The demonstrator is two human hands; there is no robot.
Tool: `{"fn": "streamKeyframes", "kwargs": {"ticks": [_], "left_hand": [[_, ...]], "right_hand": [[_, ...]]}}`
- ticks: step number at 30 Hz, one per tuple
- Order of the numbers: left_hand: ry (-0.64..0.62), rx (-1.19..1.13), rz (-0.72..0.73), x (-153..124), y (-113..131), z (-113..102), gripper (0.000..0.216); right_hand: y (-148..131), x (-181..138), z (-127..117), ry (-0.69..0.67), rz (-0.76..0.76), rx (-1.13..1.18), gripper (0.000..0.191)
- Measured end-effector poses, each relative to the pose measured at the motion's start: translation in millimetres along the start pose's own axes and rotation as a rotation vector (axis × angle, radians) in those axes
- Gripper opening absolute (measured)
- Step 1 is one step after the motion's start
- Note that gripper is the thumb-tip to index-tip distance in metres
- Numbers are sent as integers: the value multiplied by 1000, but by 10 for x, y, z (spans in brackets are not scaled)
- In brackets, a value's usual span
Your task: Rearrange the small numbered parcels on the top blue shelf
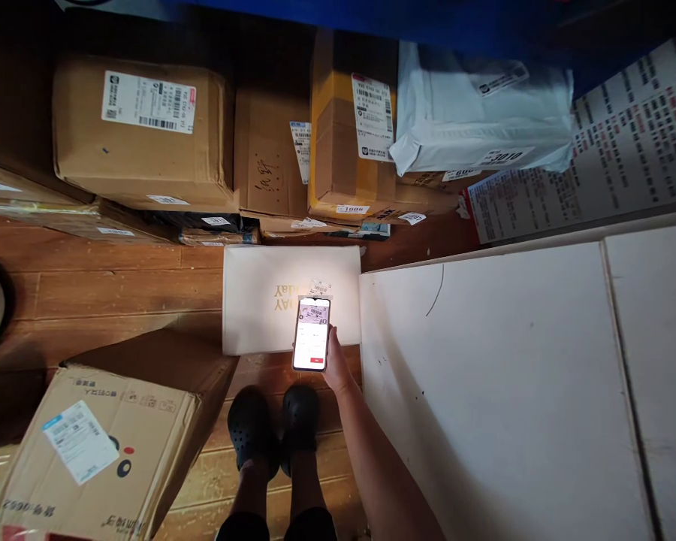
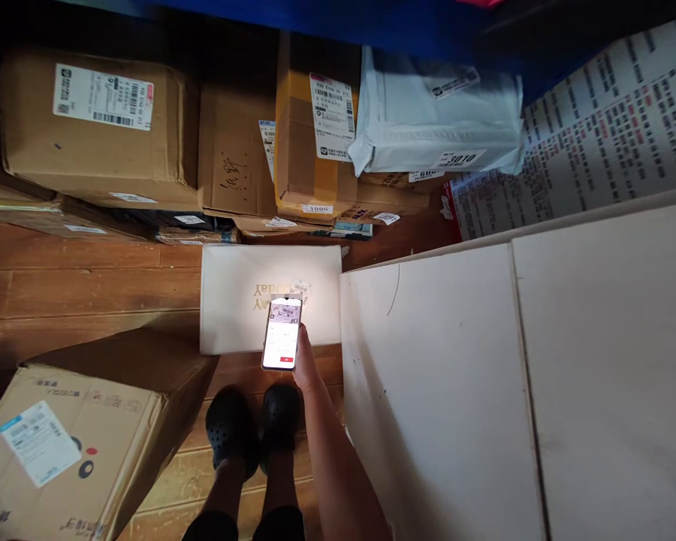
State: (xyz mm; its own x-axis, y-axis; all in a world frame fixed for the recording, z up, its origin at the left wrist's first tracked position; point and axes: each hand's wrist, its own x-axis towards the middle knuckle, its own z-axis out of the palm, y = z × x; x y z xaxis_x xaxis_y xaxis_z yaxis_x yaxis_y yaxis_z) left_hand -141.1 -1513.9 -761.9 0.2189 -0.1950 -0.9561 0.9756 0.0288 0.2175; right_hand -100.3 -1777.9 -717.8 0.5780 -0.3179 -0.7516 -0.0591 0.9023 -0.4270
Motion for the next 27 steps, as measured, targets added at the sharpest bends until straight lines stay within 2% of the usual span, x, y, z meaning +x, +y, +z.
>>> {"fn": "streamKeyframes", "kwargs": {"ticks": [3,8,15,21,24,27], "left_hand": [[45,-218,-66,43,12,-71,50],[77,-166,-276,75,-16,-97,58],[102,-33,-225,99,-117,-22,68],[123,-25,-27,60,-57,51,67],[124,90,166,-28,9,142,69],[157,217,369,-112,66,256,75]], "right_hand": [[4,13,-1,-9,-8,0,67],[3,52,-19,-9,0,-9,71],[-12,77,-54,-21,2,-22,71],[-30,86,-61,-19,4,-39,71],[-57,61,-40,-25,-1,-35,69],[-113,-28,16,-52,-13,-30,55]]}}
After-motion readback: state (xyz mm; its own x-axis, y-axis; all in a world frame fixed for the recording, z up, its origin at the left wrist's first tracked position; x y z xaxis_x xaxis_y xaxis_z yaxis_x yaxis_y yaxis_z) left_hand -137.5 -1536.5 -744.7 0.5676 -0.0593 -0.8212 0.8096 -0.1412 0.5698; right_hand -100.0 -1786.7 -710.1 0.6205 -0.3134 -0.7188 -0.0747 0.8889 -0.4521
